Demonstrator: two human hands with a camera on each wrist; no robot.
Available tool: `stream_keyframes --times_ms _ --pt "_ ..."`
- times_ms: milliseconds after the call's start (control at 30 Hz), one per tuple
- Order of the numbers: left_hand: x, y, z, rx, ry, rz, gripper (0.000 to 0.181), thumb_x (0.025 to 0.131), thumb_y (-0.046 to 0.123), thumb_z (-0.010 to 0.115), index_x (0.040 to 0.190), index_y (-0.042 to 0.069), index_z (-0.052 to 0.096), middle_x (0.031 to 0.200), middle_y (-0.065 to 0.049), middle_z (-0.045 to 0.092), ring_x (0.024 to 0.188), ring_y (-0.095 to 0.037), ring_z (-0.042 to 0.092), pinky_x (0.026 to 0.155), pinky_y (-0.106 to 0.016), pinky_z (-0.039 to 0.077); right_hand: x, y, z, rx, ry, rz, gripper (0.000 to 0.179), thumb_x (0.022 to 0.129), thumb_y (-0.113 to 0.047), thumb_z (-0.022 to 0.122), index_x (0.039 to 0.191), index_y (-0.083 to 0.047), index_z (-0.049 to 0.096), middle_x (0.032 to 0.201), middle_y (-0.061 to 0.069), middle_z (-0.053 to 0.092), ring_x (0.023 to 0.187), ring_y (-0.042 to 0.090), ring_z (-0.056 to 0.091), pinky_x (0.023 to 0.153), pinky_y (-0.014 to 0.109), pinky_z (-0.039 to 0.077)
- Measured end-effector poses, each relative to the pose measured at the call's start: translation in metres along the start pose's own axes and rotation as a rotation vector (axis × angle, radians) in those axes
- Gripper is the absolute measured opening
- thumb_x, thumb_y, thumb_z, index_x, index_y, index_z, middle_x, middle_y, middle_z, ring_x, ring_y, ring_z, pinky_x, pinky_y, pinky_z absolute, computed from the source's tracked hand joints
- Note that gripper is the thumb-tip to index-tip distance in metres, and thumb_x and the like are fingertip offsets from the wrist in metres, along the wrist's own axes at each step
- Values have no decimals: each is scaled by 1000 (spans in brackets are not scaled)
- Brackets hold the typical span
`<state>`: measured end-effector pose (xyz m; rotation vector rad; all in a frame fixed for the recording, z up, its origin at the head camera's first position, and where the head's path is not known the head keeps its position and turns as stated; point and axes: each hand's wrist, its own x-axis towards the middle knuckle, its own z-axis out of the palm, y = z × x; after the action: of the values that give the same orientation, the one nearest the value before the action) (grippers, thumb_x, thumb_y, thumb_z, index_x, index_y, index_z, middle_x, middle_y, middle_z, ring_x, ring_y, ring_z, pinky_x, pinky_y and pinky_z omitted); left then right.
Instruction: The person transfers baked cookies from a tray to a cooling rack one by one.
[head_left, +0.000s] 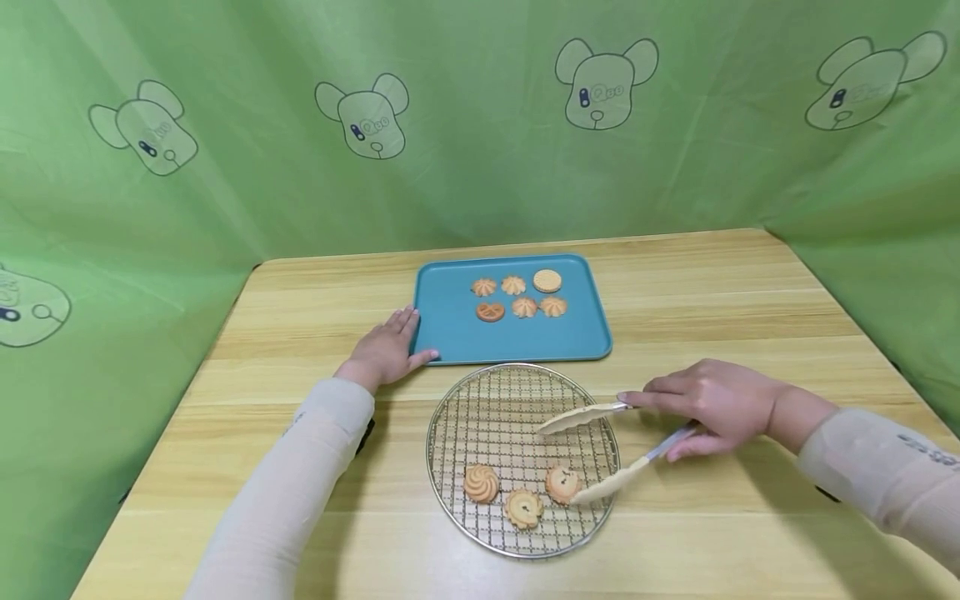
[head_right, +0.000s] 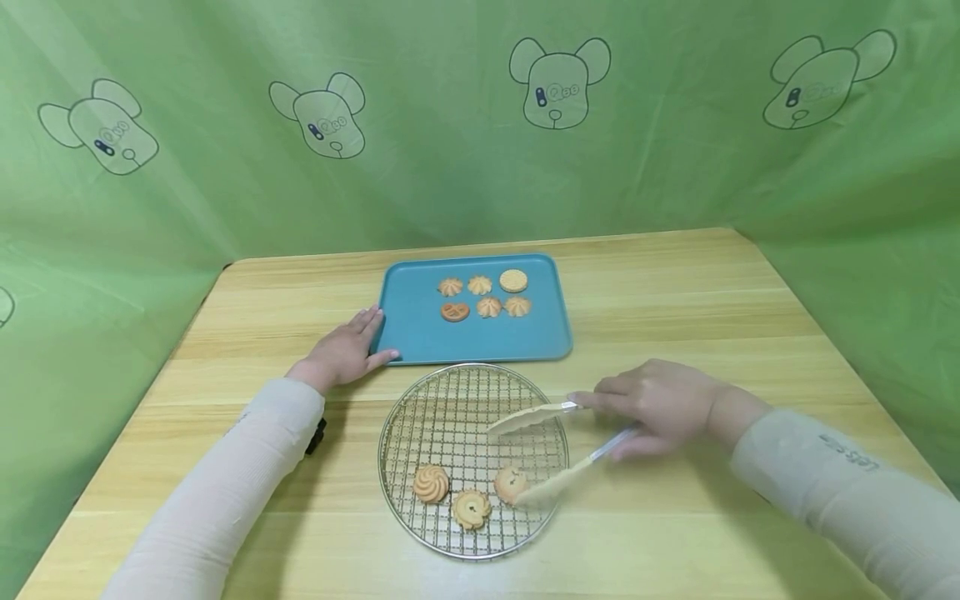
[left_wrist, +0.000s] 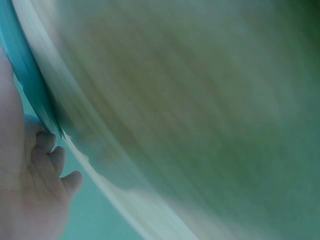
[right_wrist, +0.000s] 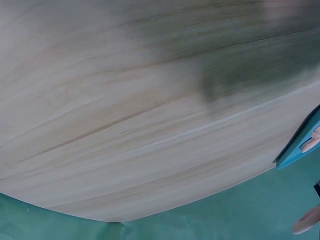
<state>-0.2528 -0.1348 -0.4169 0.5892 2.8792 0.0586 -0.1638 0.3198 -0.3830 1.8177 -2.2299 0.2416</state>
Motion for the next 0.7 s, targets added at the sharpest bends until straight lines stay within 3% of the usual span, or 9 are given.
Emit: stream_keyframes --times_ms 333,567,700 --pt "-1 0 0 -5 -4 1 88 95 63 32 152 0 9 158 -14 4 143 -31 8 115 -44 16 2 4 2 21 21 87 85 70 -49 80 133 0 53 99 1 63 65 -5 49 57 18 52" --pt "-1 0 0 -12 -7 -1 88 95 63 33 151 0 9 158 -14 5 143 -31 7 115 -44 15 3 5 2 -6 23 149 91 70 -53 78 137 1 48 105 7 63 66 4 59 58 25 55" --pt "0 0 1 -15 -9 -3 88 95 63 33 152 1 9 158 -14 4 144 -30 6 115 -43 15 3 5 2 -35 21 206 92 74 -57 74 140 0 45 106 8 62 63 3 55 54 25 54"
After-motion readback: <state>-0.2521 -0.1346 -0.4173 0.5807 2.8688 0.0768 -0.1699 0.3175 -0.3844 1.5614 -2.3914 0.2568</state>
